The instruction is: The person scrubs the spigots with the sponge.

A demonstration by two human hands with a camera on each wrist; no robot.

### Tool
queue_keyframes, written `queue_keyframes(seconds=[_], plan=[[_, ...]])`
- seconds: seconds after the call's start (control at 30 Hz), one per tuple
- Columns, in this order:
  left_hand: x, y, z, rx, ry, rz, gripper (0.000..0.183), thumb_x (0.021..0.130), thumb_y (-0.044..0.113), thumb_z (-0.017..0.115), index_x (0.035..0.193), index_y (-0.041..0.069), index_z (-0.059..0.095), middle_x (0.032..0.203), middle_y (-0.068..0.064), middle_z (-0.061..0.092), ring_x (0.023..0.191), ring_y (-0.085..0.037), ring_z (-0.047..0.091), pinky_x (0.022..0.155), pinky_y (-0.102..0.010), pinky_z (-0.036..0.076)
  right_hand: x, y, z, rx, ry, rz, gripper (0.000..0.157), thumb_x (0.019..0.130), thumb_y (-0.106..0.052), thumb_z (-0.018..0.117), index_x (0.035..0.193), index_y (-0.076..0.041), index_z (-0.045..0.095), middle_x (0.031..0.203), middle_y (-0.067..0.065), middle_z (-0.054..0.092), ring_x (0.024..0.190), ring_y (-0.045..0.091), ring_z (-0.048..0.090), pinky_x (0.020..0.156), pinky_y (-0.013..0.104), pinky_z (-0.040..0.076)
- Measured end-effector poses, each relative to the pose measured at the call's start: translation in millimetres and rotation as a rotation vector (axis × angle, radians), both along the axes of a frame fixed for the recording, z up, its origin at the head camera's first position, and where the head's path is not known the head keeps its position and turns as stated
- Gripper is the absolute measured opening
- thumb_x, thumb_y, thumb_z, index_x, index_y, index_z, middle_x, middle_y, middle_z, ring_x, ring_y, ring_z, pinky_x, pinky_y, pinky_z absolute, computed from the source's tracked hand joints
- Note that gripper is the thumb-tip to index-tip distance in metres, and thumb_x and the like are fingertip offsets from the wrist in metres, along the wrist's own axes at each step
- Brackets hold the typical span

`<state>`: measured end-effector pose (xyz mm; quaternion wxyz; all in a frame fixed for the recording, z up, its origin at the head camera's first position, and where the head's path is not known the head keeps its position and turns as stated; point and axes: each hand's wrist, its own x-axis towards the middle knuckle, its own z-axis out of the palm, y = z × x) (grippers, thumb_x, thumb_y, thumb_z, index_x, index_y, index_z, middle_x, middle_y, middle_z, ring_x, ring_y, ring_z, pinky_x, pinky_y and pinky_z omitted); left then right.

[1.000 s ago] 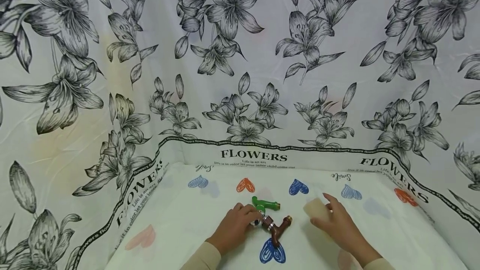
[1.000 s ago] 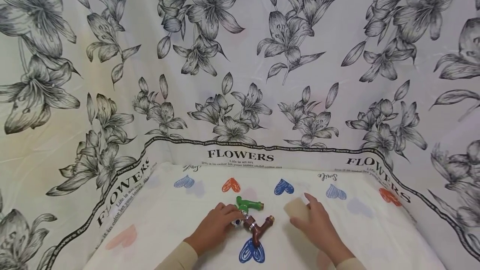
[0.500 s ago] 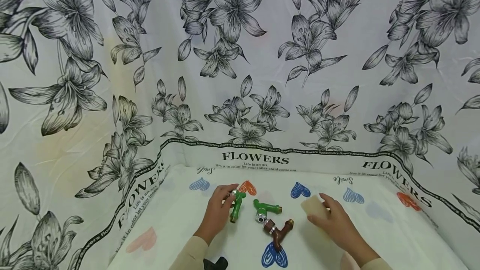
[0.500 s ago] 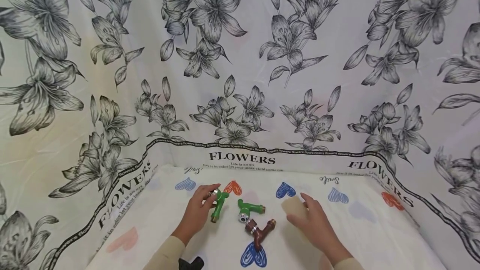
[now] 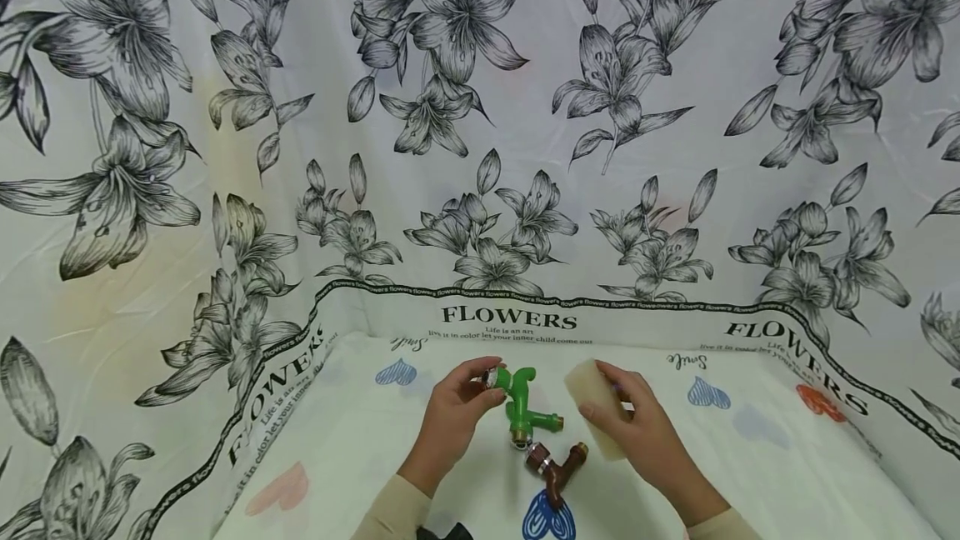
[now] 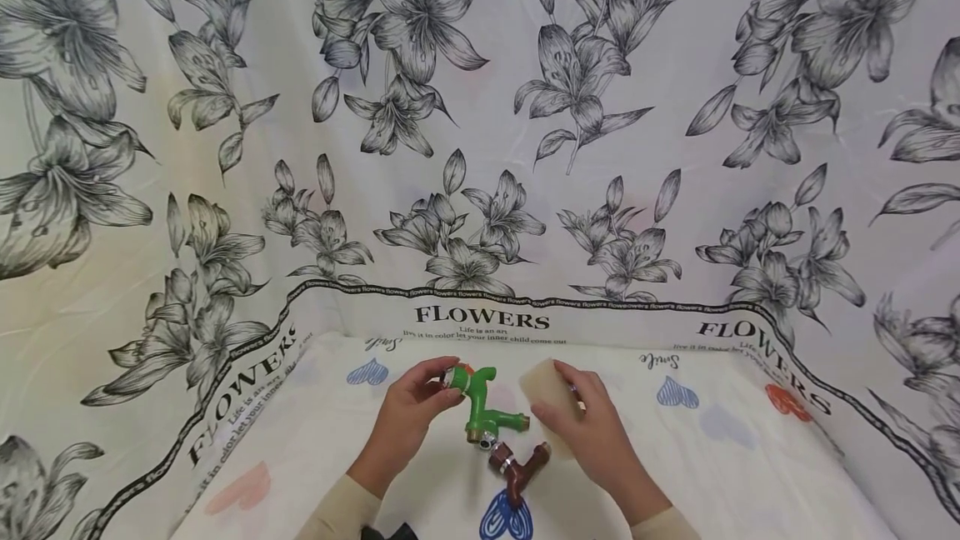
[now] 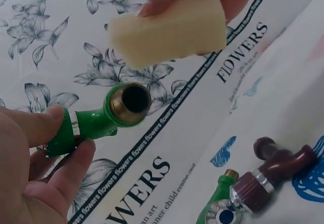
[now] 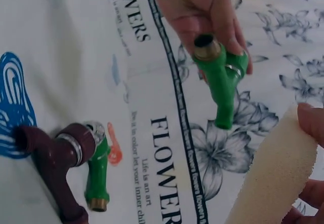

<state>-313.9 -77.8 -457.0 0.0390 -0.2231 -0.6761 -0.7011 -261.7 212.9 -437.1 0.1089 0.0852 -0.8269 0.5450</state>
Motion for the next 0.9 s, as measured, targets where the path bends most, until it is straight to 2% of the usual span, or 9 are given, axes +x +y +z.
queue_keyframes(seconds=[0.2,0.33,0.43,0.53,0.67,0.9], plan=[[2.9,16,9.4,0.076,0.019,-0.071,0.042,0.106,0.009,0.074,0.147,0.009,0.067,0.128,-0.018,0.065,0.113,-0.028,0.070,0.098,-0.042,0.061,9.6,-26,10.2,-0.061,0.055,0.098,0.068,0.100,-0.026,0.084,0.160,-0.017,0.054,0.140,0.010,0.053,0.122,0.034,0.051,0.089,0.037,0.060],[6.7,25,14.9,0.081,0.024,-0.066,0.041,0.107,0.011,0.072,0.148,0.011,0.067,0.130,-0.017,0.066,0.113,-0.027,0.071,0.098,-0.040,0.061,15.3,-40,13.6,-0.056,0.130,0.176,0.067,0.098,-0.022,0.086,0.159,-0.018,0.057,0.140,0.007,0.053,0.121,0.034,0.051,0.093,0.039,0.058],[9.4,30,18.6,0.088,0.022,-0.054,0.041,0.107,0.013,0.073,0.148,0.012,0.067,0.131,-0.016,0.066,0.114,-0.027,0.071,0.097,-0.039,0.061,16.0,-45,13.3,-0.032,0.190,0.190,0.067,0.097,-0.021,0.086,0.158,-0.019,0.058,0.138,0.004,0.054,0.120,0.033,0.052,0.093,0.040,0.057],[11.2,32,20.3,0.102,0.021,-0.049,0.042,0.107,0.013,0.073,0.148,0.012,0.067,0.130,-0.017,0.066,0.113,-0.027,0.072,0.096,-0.039,0.062,13.2,-45,10.7,0.003,0.221,0.155,0.067,0.096,-0.022,0.087,0.157,-0.022,0.059,0.135,0.001,0.055,0.117,0.031,0.053,0.091,0.041,0.058],[11.3,32,20.4,0.140,0.001,-0.086,0.042,0.106,0.009,0.073,0.148,0.009,0.067,0.130,-0.019,0.066,0.110,-0.028,0.072,0.097,-0.042,0.061,5.4,-40,6.9,0.048,0.244,0.098,0.068,0.095,-0.022,0.088,0.157,-0.021,0.059,0.132,0.003,0.055,0.116,0.031,0.053,0.088,0.046,0.058],[10.5,30,19.3,0.159,0.004,-0.147,0.042,0.106,0.006,0.072,0.147,0.006,0.067,0.134,-0.020,0.068,0.116,-0.029,0.071,0.099,-0.046,0.060,-9.9,-31,2.4,0.072,0.242,0.021,0.068,0.099,-0.022,0.085,0.159,-0.010,0.055,0.139,0.009,0.055,0.125,0.031,0.055,0.101,0.063,0.052]])
